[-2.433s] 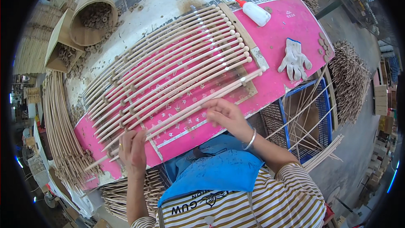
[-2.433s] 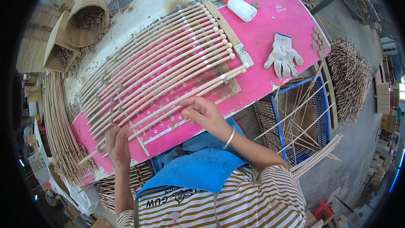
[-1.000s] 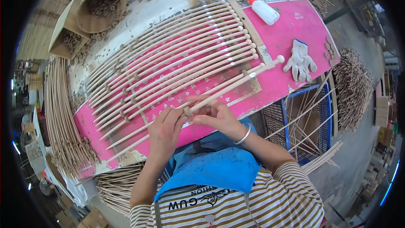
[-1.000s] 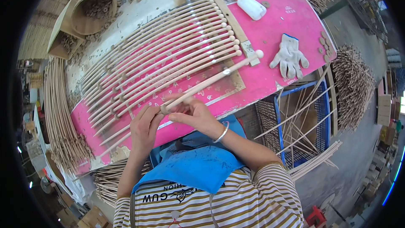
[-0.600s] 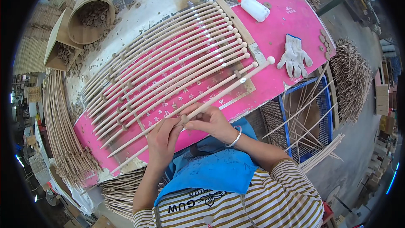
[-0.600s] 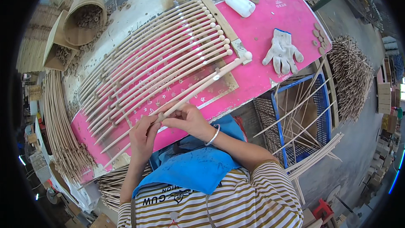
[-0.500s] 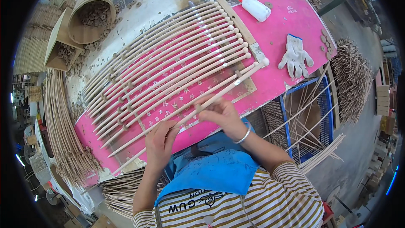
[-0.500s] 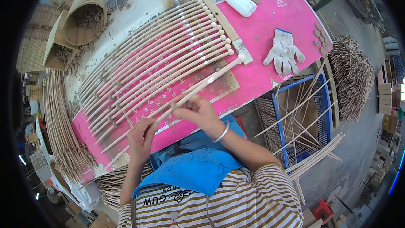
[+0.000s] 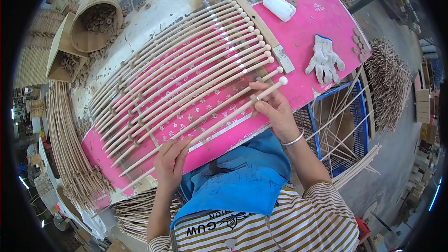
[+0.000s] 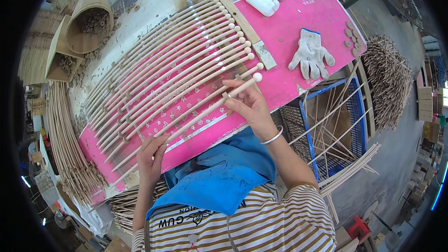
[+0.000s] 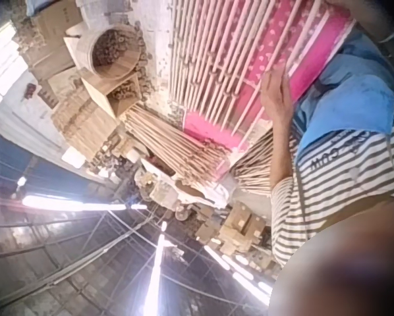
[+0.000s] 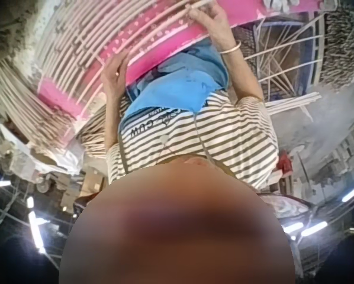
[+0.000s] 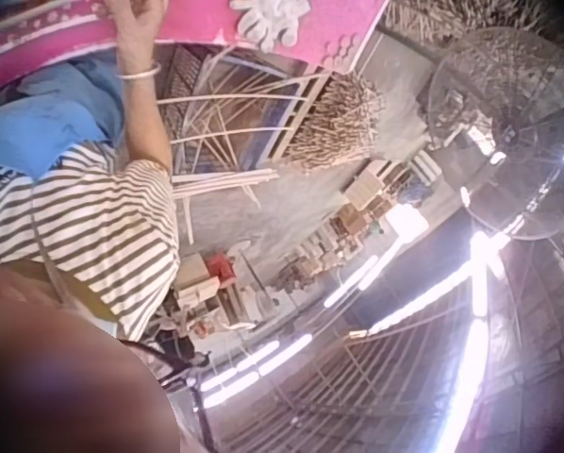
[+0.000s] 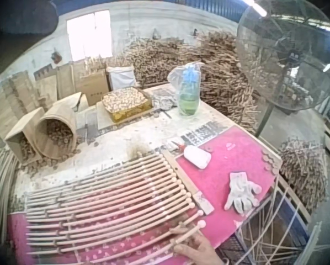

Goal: Assembling wooden sticks into a lattice structure using glue and spacers.

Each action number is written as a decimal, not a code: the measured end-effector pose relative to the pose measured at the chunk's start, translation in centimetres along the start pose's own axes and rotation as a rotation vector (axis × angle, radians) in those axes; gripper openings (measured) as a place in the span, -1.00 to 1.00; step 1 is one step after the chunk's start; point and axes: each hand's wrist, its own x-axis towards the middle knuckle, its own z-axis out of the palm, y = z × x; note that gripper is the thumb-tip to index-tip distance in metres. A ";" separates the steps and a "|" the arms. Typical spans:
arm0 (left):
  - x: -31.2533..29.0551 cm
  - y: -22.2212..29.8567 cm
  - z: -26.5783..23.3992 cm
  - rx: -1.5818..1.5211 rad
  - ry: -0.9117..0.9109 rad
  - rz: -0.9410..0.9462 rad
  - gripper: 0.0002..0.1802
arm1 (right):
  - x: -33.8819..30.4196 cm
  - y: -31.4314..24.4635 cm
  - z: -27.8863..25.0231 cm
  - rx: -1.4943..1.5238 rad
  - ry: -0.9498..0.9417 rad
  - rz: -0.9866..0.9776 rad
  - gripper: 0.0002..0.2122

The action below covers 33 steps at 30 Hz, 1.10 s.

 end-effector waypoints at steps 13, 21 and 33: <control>-0.1 -0.3 2.6 0.174 0.104 0.208 -0.71 | -1.8 -1.2 -2.0 0.087 0.024 0.230 -0.64; 0.0 -0.7 3.6 0.222 0.104 0.220 -0.68 | -2.0 -0.2 -3.8 -0.221 0.144 0.312 -0.66; 0.7 -1.1 5.6 0.307 0.152 0.246 -0.59 | -0.8 -0.7 -4.4 -0.472 0.195 0.131 -0.75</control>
